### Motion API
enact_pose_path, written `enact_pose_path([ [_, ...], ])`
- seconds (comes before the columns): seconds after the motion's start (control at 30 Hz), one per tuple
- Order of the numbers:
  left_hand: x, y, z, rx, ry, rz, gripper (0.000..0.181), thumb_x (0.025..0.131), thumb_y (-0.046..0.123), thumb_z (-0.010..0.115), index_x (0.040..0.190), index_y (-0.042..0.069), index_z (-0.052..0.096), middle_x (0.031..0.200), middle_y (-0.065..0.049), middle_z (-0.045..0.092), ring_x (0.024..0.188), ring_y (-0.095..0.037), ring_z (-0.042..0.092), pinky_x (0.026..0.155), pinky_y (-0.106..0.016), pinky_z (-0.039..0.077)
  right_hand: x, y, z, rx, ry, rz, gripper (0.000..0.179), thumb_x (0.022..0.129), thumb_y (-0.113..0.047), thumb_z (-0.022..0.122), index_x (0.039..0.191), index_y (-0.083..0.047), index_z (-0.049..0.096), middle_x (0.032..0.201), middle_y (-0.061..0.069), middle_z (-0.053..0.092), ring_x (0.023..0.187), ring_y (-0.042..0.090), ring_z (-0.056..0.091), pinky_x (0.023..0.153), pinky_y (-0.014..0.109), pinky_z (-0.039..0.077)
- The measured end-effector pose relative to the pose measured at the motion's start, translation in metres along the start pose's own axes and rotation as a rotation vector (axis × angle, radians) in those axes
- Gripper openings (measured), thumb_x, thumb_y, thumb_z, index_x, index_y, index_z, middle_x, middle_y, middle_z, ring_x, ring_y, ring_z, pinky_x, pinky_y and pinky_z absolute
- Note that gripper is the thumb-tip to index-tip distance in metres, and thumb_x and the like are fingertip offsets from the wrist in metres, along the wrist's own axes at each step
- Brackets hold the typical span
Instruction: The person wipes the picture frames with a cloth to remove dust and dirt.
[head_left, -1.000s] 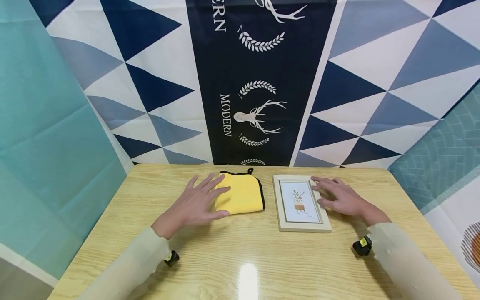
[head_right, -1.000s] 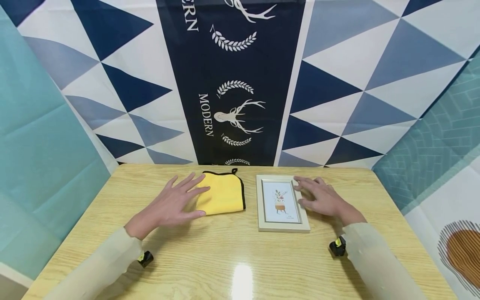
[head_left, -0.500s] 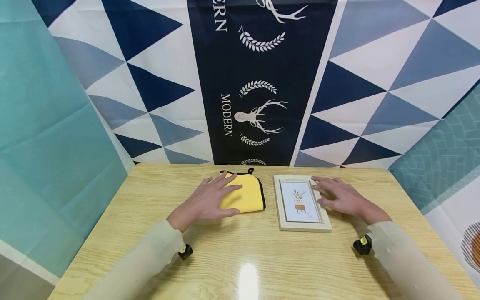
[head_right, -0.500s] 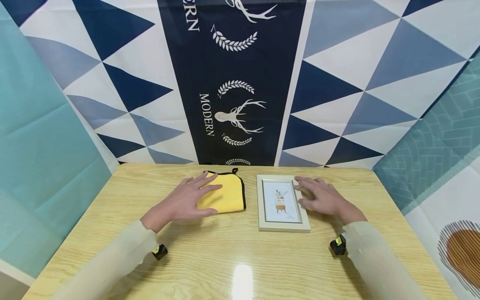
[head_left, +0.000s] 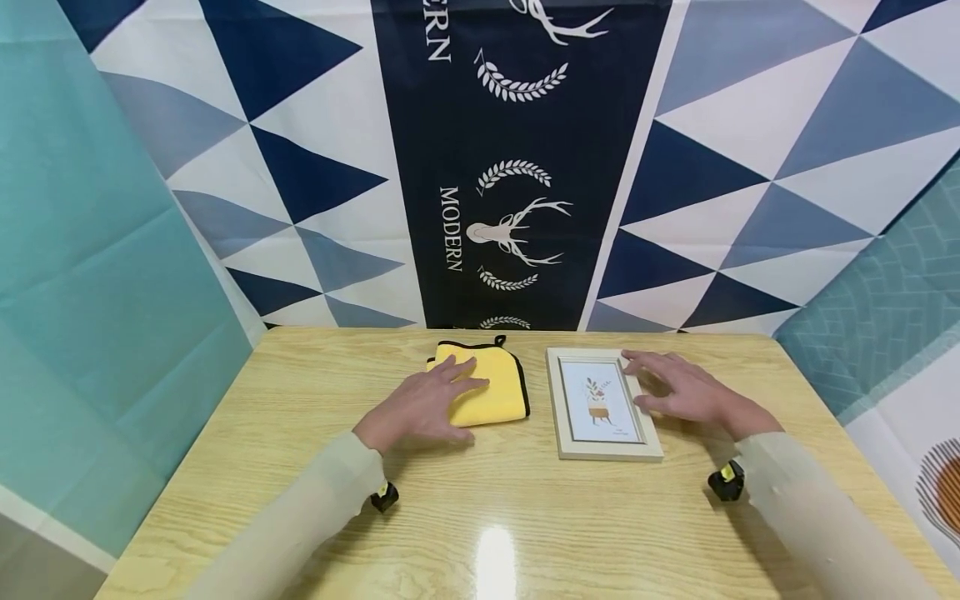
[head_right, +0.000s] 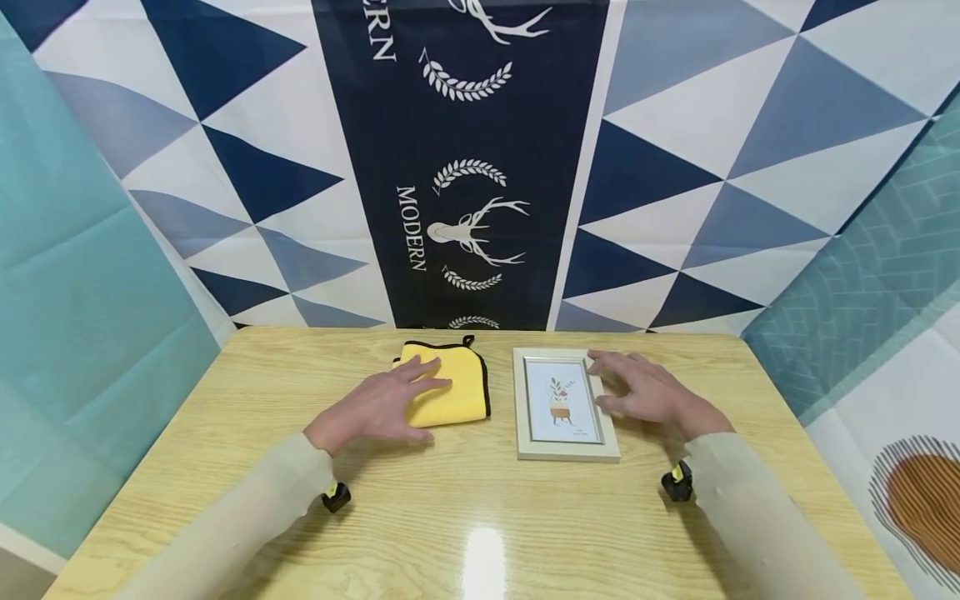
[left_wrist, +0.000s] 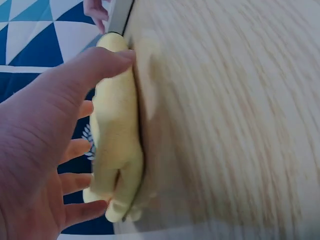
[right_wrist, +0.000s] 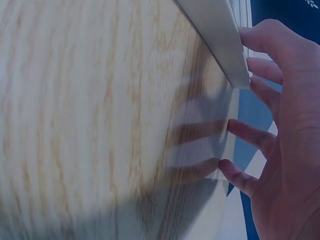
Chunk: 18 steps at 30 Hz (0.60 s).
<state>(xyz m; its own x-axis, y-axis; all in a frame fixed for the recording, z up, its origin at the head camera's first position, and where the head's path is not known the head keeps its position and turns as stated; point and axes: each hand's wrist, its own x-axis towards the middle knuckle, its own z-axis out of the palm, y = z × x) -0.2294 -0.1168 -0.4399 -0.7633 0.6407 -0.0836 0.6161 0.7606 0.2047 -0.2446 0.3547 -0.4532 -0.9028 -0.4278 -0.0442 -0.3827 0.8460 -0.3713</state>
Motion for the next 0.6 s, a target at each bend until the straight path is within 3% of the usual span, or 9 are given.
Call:
enact_pose_path([
  [0.13, 0.0033, -0.0019, 0.0038, 0.022, -0.035, -0.012, 0.082, 0.098, 0.054, 0.082, 0.171, 0.032, 0.051, 0.188, -0.007, 0.032, 0.173, -0.044, 0.033, 0.108, -0.06, 0.062, 0.0005, -0.0006, -0.0028, 0.001, -0.023, -0.006, 0.071, 0.103, -0.049, 0.074, 0.162, -0.011, 0.061, 0.179, 0.022, 0.044, 0.156, 0.053, 0.047, 0.12, 0.082, 0.041],
  [0.23, 0.0055, -0.002, 0.0043, 0.03, -0.032, 0.005, 0.073, 0.103, 0.04, 0.074, 0.172, 0.033, 0.049, 0.187, -0.007, 0.033, 0.172, -0.046, 0.035, 0.1, -0.055, 0.065, -0.0014, 0.0008, -0.0046, -0.004, -0.032, -0.014, 0.069, 0.103, -0.048, 0.074, 0.159, -0.009, 0.064, 0.18, 0.022, 0.043, 0.158, 0.055, 0.044, 0.121, 0.084, 0.039],
  [0.4, 0.0088, -0.0046, 0.0061, 0.067, 0.007, 0.045, 0.064, 0.108, 0.017, 0.068, 0.169, 0.029, 0.054, 0.183, -0.012, 0.041, 0.165, -0.05, 0.045, 0.113, -0.058, 0.061, -0.0021, 0.0038, -0.0035, -0.001, -0.032, -0.025, 0.064, 0.103, -0.047, 0.075, 0.155, -0.01, 0.068, 0.18, 0.021, 0.042, 0.16, 0.056, 0.042, 0.121, 0.084, 0.038],
  [0.47, 0.0086, -0.0059, 0.0061, 0.091, 0.024, 0.05, 0.06, 0.11, 0.014, 0.069, 0.167, 0.027, 0.056, 0.181, -0.014, 0.044, 0.162, -0.051, 0.05, 0.119, -0.061, 0.057, -0.0007, 0.0041, -0.0018, 0.001, -0.03, -0.032, 0.063, 0.103, -0.047, 0.075, 0.155, -0.011, 0.069, 0.181, 0.021, 0.042, 0.16, 0.056, 0.042, 0.122, 0.084, 0.038],
  [0.6, 0.0084, -0.0059, 0.0053, 0.109, 0.054, 0.065, 0.055, 0.11, 0.013, 0.071, 0.164, 0.024, 0.061, 0.177, -0.016, 0.05, 0.156, -0.053, 0.056, 0.116, -0.061, 0.059, 0.0008, 0.0035, -0.0013, -0.004, -0.021, -0.033, 0.059, 0.104, -0.046, 0.076, 0.151, -0.011, 0.071, 0.181, 0.02, 0.043, 0.16, 0.056, 0.042, 0.122, 0.082, 0.039],
])
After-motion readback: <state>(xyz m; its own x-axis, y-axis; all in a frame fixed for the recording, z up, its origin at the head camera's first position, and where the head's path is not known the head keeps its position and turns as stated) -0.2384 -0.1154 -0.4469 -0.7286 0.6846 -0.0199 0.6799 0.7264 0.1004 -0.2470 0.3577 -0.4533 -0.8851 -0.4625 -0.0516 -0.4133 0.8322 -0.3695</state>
